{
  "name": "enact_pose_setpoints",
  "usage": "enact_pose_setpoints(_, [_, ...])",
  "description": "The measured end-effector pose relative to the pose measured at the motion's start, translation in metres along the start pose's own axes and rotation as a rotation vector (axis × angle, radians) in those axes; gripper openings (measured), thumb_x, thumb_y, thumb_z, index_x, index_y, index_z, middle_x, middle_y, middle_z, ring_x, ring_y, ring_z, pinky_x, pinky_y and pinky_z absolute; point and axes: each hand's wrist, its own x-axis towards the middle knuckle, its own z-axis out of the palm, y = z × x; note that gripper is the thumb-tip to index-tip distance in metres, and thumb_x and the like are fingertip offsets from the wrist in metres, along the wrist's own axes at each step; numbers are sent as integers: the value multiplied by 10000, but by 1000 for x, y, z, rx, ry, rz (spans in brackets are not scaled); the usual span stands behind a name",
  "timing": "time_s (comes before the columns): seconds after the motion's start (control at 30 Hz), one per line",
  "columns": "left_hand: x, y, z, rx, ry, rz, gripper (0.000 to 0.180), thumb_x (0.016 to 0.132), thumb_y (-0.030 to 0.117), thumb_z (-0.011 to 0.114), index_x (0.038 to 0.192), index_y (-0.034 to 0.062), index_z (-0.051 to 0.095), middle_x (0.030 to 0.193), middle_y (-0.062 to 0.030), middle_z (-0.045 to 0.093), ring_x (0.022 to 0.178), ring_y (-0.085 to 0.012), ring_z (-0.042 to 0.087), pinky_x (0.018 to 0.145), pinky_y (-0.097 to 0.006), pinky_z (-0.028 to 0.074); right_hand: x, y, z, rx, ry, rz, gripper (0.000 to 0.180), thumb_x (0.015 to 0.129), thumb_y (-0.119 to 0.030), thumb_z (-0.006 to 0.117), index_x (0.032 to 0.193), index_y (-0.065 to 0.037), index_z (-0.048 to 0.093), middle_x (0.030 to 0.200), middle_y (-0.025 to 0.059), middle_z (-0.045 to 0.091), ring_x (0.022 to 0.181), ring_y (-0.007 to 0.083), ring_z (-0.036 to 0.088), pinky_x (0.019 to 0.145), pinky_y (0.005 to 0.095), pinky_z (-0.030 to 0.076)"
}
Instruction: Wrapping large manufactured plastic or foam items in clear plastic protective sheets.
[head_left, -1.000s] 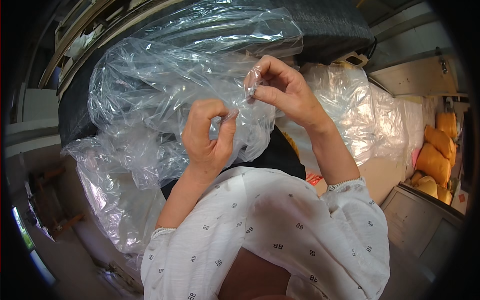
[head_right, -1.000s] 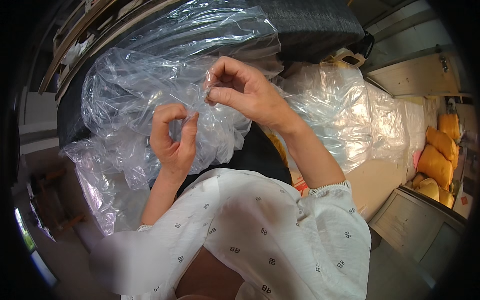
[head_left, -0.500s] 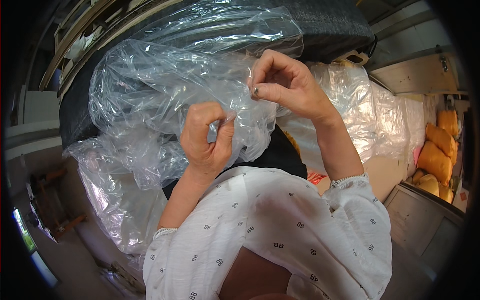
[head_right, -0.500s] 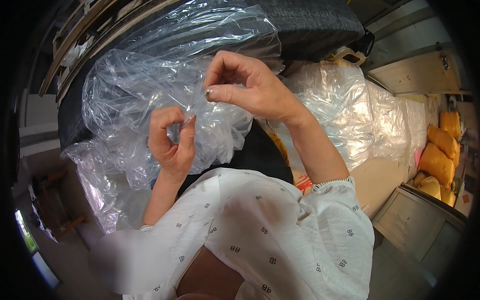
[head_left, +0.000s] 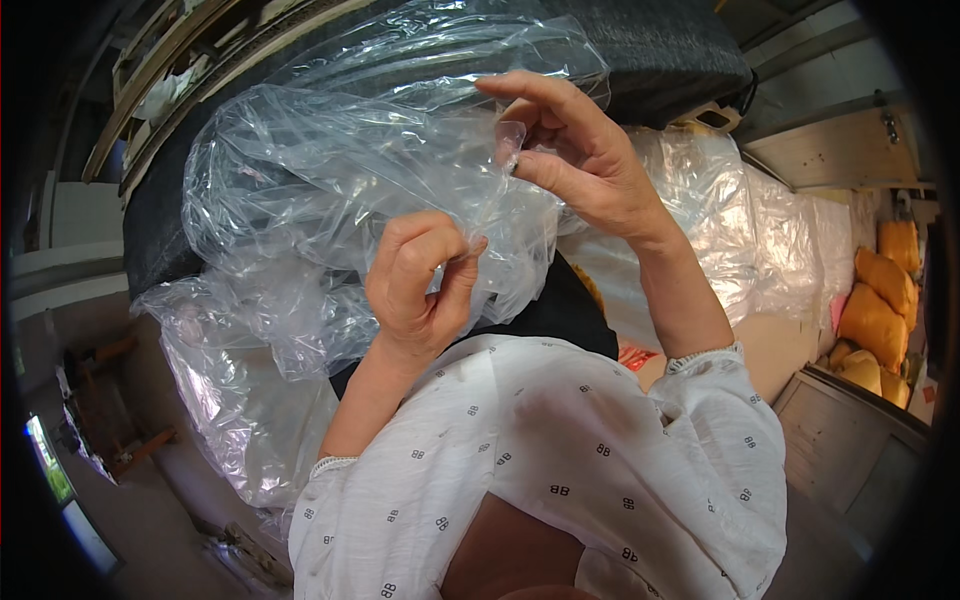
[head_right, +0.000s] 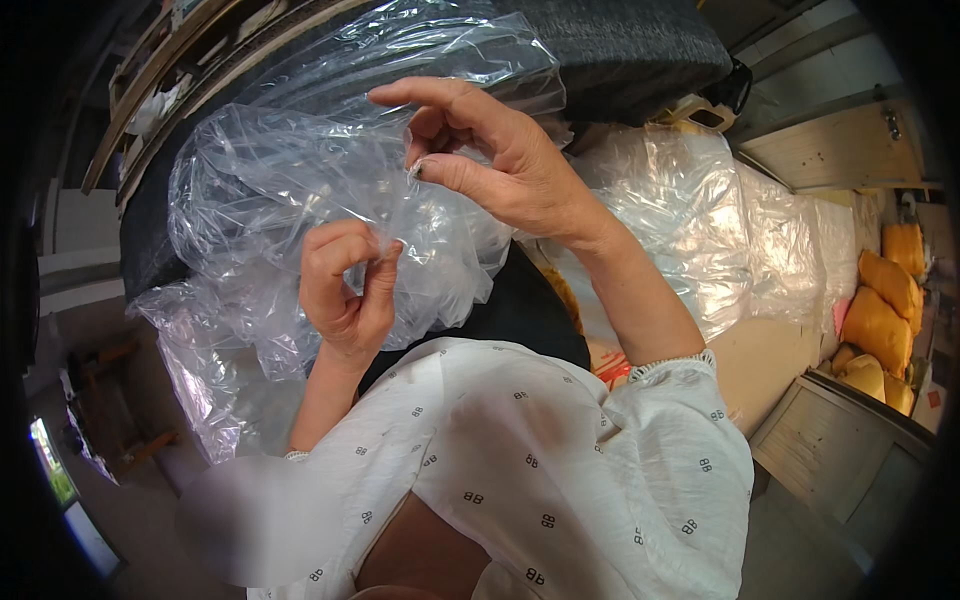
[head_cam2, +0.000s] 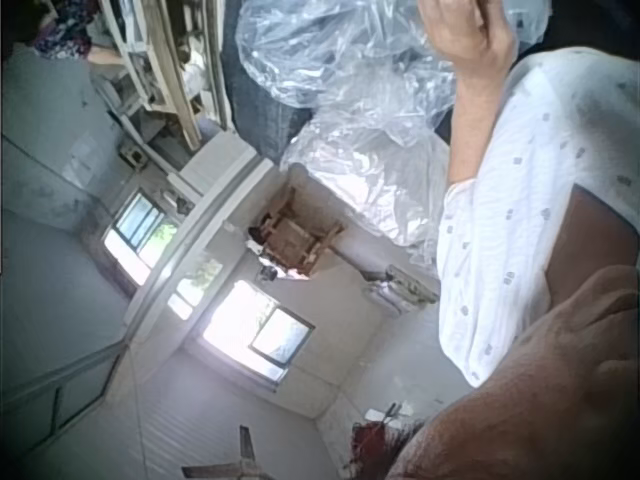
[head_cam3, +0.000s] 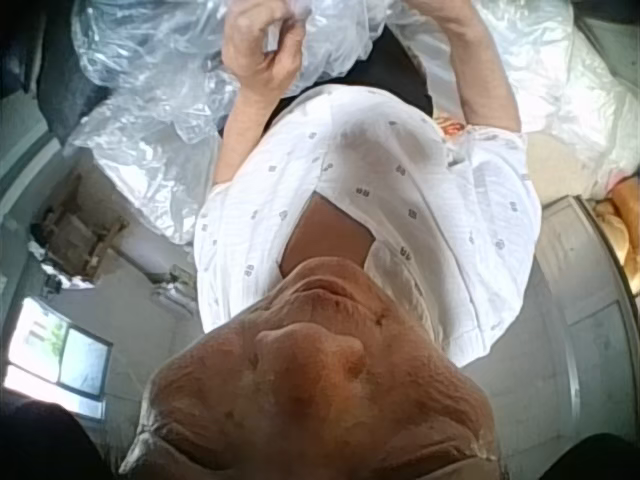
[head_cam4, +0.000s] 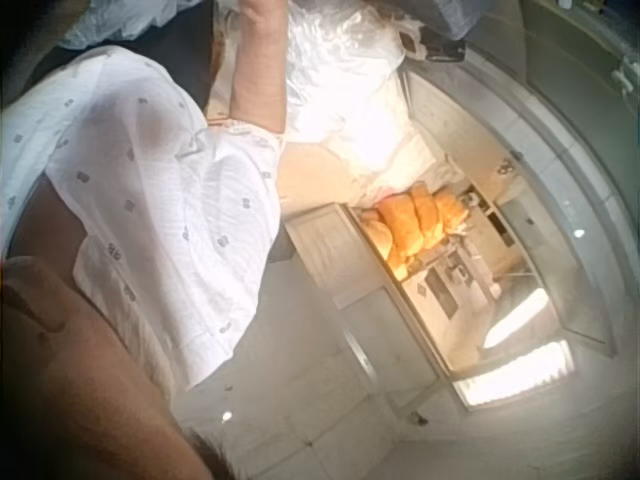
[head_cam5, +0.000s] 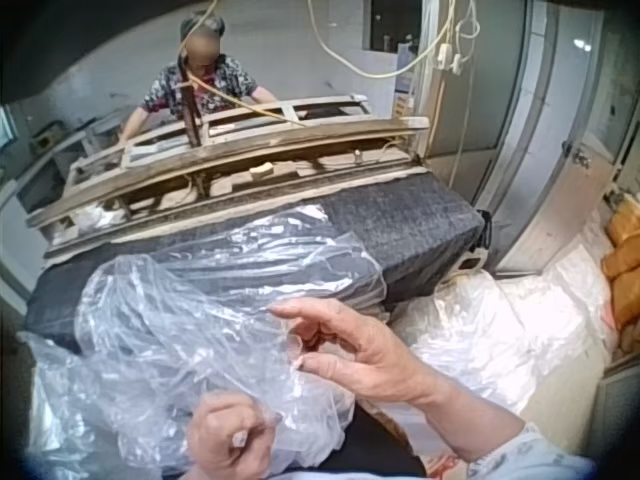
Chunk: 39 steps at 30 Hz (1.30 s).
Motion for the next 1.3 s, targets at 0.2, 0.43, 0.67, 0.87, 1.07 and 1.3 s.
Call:
enact_pose_setpoints(0.2, [2, 1, 0, -13, -23, -26, 264, 693, -85, 695, 860, 44, 536, 802, -83, 558, 632, -155, 517, 509, -242, 422, 6, -7, -3, -195, -76, -117, 446, 772, 79, 574, 1174, -114, 588, 895, -1, 533, 811, 96, 516, 738, 236, 452])
enact_pose_setpoints(0.43, [5, 0, -3, -21, -28, -61, 245, 706, -69, 695, 856, 39, 535, 813, -85, 561, 629, -164, 519, 528, -241, 426, 14, -9, -11, -439, -156, -213, 148, 794, 28, 594, 920, -46, 617, 912, 39, 558, 827, 135, 537, 708, 249, 445])
enact_pose_setpoints(0.67, [13, 2, -5, -348, 84, -334, 186, 814, -17, 631, 910, 43, 484, 818, -49, 548, 654, -91, 493, 562, -204, 409, 31, -2, 0, -449, 54, -383, 83, 865, -74, 565, 936, -59, 524, 1037, 70, 512, 816, 131, 534, 691, 222, 455])
enact_pose_setpoints(0.87, [73, 18, -22, -405, -7, -442, 155, 868, 31, 574, 960, 50, 451, 741, 40, 454, 562, -22, 384, 511, -160, 304, 59, -9, 19, 434, 144, 23, 68, 944, -142, 482, 970, -88, 451, 779, -6, 473, 667, 52, 424, 591, 162, 351])
enact_pose_setpoints(1.07, [158, -88, -16, 69, -103, -341, 190, 799, 188, 639, 857, 10, 608, 603, -45, 524, 558, -98, 450, 527, -258, 375, 166, 42, -35, -600, 612, -344, 71, 886, -92, 509, 894, -21, 507, 709, 67, 551, 637, 119, 508, 603, 272, 430])
enact_pose_setpoints(1.3, [164, -214, 5, 266, 123, -397, 208, 787, 265, 645, 822, 61, 652, 687, -110, 626, 621, -255, 590, 593, -340, 446, 202, 123, -65, -686, 764, -129, 105, 803, -125, 601, 819, -21, 602, 752, 160, 621, 719, 326, 614, 661, 398, 459])
